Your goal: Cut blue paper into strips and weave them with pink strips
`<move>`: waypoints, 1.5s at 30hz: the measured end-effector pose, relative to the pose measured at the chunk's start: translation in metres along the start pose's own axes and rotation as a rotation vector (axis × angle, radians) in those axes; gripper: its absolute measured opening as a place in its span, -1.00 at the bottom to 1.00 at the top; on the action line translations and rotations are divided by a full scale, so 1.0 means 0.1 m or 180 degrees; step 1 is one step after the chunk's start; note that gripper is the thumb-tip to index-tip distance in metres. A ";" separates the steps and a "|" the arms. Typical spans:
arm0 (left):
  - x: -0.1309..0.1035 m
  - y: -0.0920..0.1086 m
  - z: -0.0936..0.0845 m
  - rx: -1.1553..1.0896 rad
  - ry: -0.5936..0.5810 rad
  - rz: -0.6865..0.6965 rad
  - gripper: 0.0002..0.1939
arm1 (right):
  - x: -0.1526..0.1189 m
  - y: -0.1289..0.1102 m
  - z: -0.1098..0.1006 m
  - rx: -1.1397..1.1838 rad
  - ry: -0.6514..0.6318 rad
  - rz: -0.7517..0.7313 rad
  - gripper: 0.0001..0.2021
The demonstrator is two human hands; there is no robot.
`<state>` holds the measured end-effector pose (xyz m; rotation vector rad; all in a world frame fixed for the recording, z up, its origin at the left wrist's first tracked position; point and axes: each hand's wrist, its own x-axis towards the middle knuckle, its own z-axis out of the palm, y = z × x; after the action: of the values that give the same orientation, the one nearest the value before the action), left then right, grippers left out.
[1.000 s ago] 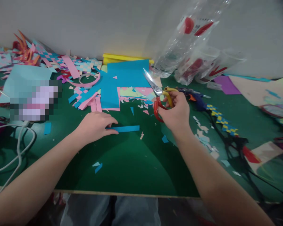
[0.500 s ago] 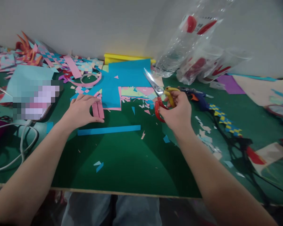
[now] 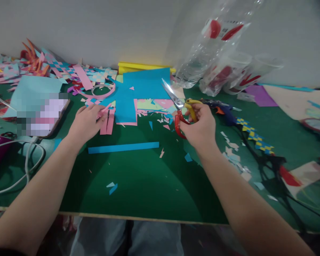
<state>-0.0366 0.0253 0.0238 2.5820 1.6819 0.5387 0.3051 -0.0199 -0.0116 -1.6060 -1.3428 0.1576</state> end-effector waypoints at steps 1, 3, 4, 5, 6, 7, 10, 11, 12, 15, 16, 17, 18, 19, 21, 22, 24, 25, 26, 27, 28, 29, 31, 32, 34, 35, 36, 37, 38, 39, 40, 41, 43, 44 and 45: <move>-0.01 0.00 0.01 0.0079 -0.0010 0.0017 -0.63 | 0.00 0.00 0.00 -0.0006 -0.0002 0.0008 -0.50; -0.02 0.00 0.01 0.0217 0.0023 0.0054 -0.65 | 0.00 -0.02 0.00 -0.0035 0.0000 0.0036 -0.51; -0.03 0.00 0.01 0.0264 0.0069 0.0092 -0.66 | 0.00 -0.02 -0.01 -0.0052 0.0002 0.0054 -0.52; -0.03 0.02 0.00 0.0299 0.0128 0.0141 -0.66 | 0.00 -0.03 -0.01 -0.0067 -0.0001 0.0070 -0.53; -0.04 0.04 -0.01 0.0341 0.0204 0.0168 -0.67 | 0.00 -0.04 -0.01 -0.0081 0.0000 0.0082 -0.53; -0.05 0.06 -0.02 0.0398 0.0261 0.0175 -0.66 | 0.01 -0.04 -0.01 -0.0096 0.0002 0.0090 -0.53; -0.08 0.16 -0.05 0.0625 0.0223 0.0050 -0.63 | 0.01 -0.04 -0.01 -0.0126 0.0035 0.0083 -0.54; -0.09 0.20 -0.05 0.0672 0.0161 0.0024 -0.64 | 0.00 -0.04 -0.01 -0.0124 0.0051 0.0065 -0.54; -0.11 0.24 -0.04 0.0686 0.0092 0.0096 -0.65 | 0.00 -0.03 -0.01 -0.0116 0.0057 0.0038 -0.54; -0.13 0.36 -0.02 0.0581 -0.0042 0.0516 -0.66 | -0.01 -0.03 0.00 -0.0080 0.0021 -0.0013 -0.55; -0.14 0.39 -0.01 0.0480 -0.0107 0.0649 -0.66 | -0.01 -0.03 0.00 -0.0077 0.0012 -0.0006 -0.55; -0.14 0.43 -0.01 0.0366 -0.0182 0.0770 -0.67 | -0.01 -0.03 0.00 -0.0076 0.0010 0.0009 -0.55; -0.15 0.45 0.00 0.0258 -0.0258 0.0880 -0.67 | -0.01 -0.03 0.01 -0.0082 0.0013 0.0025 -0.54; -0.15 0.47 0.00 0.0175 -0.0319 0.0970 -0.68 | -0.01 -0.02 0.01 -0.0090 0.0015 0.0028 -0.54; -0.15 0.50 0.02 0.0096 -0.0402 0.1109 -0.70 | -0.01 -0.01 0.02 -0.0086 0.0006 -0.0002 -0.54; -0.16 0.50 0.04 0.0070 -0.0437 0.1174 -0.69 | -0.01 -0.01 0.02 -0.0080 -0.0001 -0.0021 -0.54; -0.16 0.51 0.07 -0.0029 -0.0496 0.1314 -0.61 | -0.01 0.00 0.02 -0.0078 -0.0010 -0.0033 -0.53; -0.16 0.50 0.08 -0.0088 -0.0499 0.1365 -0.59 | -0.01 0.01 0.02 -0.0083 -0.0014 -0.0016 -0.52; -0.16 0.49 0.09 -0.0129 -0.0470 0.1380 -0.60 | -0.01 0.01 0.02 -0.0094 -0.0008 0.0013 -0.52; -0.15 0.48 0.09 -0.0131 -0.0394 0.1339 -0.62 | -0.01 0.01 0.02 -0.0102 -0.0007 0.0042 -0.51; -0.14 0.46 0.08 -0.0079 -0.0275 0.1226 -0.65 | -0.01 0.01 0.02 -0.0099 -0.0006 0.0062 -0.51; -0.14 0.43 0.07 0.0025 -0.0136 0.1055 -0.67 | -0.01 0.01 0.02 -0.0085 -0.0005 0.0071 -0.51; -0.13 0.35 0.01 0.0351 0.0162 0.0553 -0.69 | -0.01 0.01 0.02 -0.0052 -0.0011 0.0050 -0.51; -0.13 0.31 -0.01 0.0535 0.0252 0.0293 -0.69 | -0.01 0.01 0.02 -0.0047 -0.0007 0.0037 -0.52; -0.13 0.22 -0.06 0.0849 0.0325 -0.0123 -0.68 | -0.01 0.01 0.02 -0.0070 -0.0004 0.0032 -0.52; -0.13 0.18 -0.08 0.0967 0.0261 -0.0234 -0.68 | -0.01 0.01 0.02 -0.0089 -0.0010 0.0044 -0.51; -0.14 0.15 -0.08 0.1047 0.0242 -0.0332 -0.72 | -0.02 0.01 0.02 -0.0103 -0.0017 0.0059 -0.51; -0.14 0.13 -0.08 0.1071 0.0238 -0.0358 -0.76 | -0.02 0.01 0.02 -0.0106 -0.0027 0.0071 -0.51; -0.14 0.11 -0.08 0.1046 0.0280 -0.0350 -0.80 | -0.02 0.01 0.02 -0.0101 -0.0032 0.0073 -0.51; -0.14 0.11 -0.08 0.0979 0.0365 -0.0319 -0.84 | -0.02 0.01 0.02 -0.0091 -0.0030 0.0065 -0.51; -0.14 0.12 -0.07 0.0887 0.0446 -0.0263 -0.85 | -0.01 0.01 0.02 -0.0078 -0.0016 0.0050 -0.51; -0.13 0.13 -0.07 0.0793 0.0513 -0.0227 -0.85 | -0.01 0.01 0.02 -0.0063 0.0001 0.0034 -0.51; -0.12 0.18 -0.08 0.0623 0.0575 -0.0250 -0.81 | 0.00 0.01 0.02 -0.0033 0.0031 0.0025 -0.52; -0.11 0.20 -0.09 0.0529 0.0558 -0.0283 -0.78 | 0.00 0.01 0.02 -0.0017 0.0037 0.0032 -0.51; -0.10 0.22 -0.09 0.0407 0.0525 -0.0309 -0.74 | 0.00 0.01 0.02 0.0000 0.0032 0.0045 -0.51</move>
<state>-0.0234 0.0054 0.0343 2.5876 1.9423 0.6776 0.3040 -0.0183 -0.0133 -1.6148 -1.3240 0.1579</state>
